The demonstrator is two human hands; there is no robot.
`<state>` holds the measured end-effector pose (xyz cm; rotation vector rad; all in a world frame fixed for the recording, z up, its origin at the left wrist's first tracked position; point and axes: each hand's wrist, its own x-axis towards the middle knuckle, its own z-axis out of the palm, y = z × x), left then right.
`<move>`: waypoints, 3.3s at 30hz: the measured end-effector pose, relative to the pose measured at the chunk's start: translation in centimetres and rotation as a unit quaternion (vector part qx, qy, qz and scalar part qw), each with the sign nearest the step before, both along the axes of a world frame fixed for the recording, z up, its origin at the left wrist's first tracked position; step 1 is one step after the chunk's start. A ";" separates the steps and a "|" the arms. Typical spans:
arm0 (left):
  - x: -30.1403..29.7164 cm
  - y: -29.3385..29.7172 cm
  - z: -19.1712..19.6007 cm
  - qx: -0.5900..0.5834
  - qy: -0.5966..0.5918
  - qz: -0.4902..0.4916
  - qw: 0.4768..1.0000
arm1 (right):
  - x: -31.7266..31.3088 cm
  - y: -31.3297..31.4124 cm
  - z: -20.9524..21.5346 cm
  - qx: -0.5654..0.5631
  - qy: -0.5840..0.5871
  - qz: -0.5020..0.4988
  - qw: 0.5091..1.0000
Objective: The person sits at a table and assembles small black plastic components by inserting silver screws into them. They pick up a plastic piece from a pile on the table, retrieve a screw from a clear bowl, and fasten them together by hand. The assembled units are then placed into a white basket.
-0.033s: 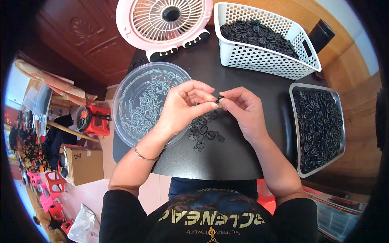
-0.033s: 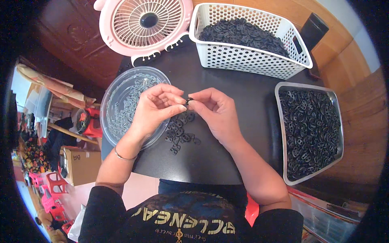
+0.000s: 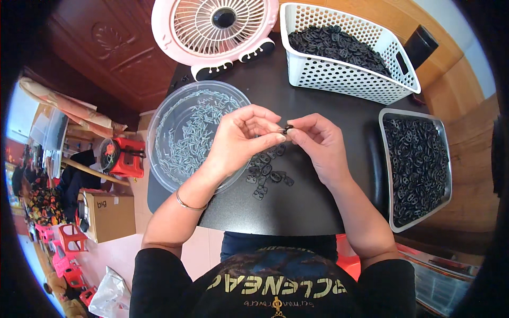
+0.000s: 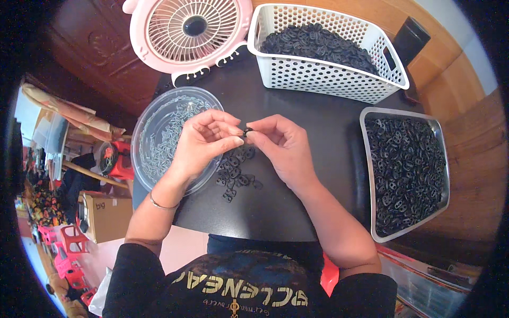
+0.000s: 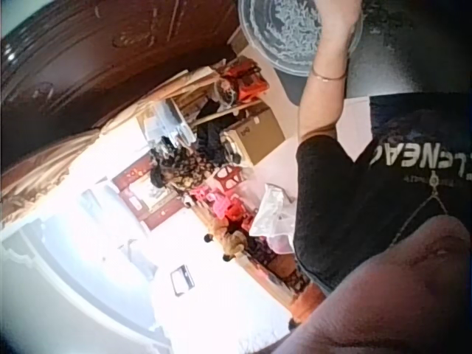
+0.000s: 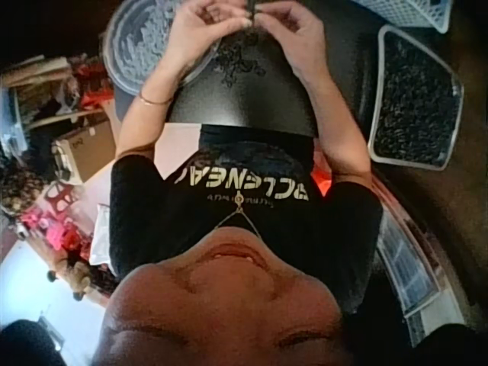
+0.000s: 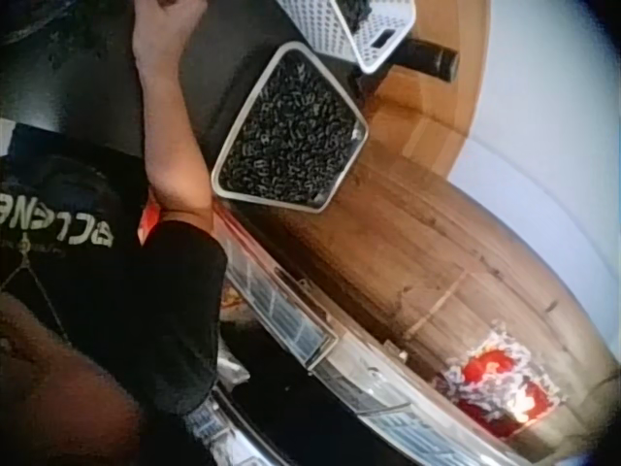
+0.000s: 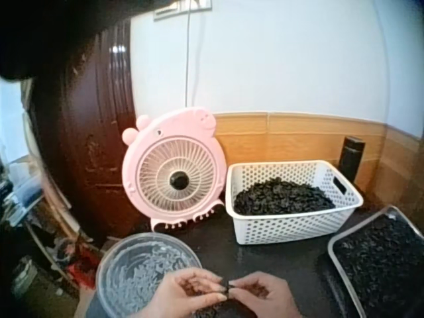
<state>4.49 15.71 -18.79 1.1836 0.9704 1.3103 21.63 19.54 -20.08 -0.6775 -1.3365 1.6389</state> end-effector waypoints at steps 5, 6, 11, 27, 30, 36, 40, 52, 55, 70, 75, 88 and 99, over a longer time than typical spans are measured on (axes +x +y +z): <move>0.0 0.1 0.1 -0.023 0.089 0.023 0.996 | 0.0 0.0 0.3 0.018 -0.031 -0.011 0.999; 0.0 0.1 0.0 -0.025 0.107 0.031 0.993 | 0.0 0.0 0.3 0.018 -0.040 -0.014 0.999; 0.3 0.1 0.0 -0.033 0.109 0.031 0.993 | -0.1 0.0 0.2 0.009 -0.035 -0.013 0.999; 0.5 0.1 -0.4 0.117 0.264 0.084 0.954 | 0.3 0.1 0.5 -0.061 -0.046 0.025 0.997; 0.3 -0.1 -0.1 0.097 0.263 0.072 0.957 | 0.2 0.1 0.5 -0.052 -0.024 0.026 0.998; -0.2 0.1 0.1 -0.021 0.101 0.011 0.995 | -0.1 -0.1 0.0 0.137 -0.085 -0.087 0.983; -0.1 0.0 0.4 -0.054 0.064 -0.028 0.996 | -0.4 -0.1 -0.1 0.262 -0.112 -0.117 0.952; -0.2 -0.1 0.3 -0.062 0.054 -0.031 0.996 | -0.4 -0.4 0.2 0.124 -0.060 -0.058 0.989; -0.2 0.0 0.1 -0.064 0.085 -0.022 0.994 | -0.3 -0.5 0.7 0.074 -0.068 -0.022 0.995; 0.5 -0.2 -0.3 0.025 0.179 0.037 0.983 | -0.1 -0.3 0.7 0.004 -0.077 0.013 0.997; 0.7 -0.4 0.1 0.036 0.180 0.040 0.982 | 0.1 -0.1 0.8 -0.012 -0.048 0.015 0.999; 0.2 0.0 0.1 -0.017 0.148 0.006 0.989 | -0.1 -0.4 0.6 0.023 -0.071 -0.025 0.997; 0.1 0.0 -0.5 0.013 0.183 0.019 0.983 | -0.2 -0.6 0.6 0.038 -0.094 -0.026 0.994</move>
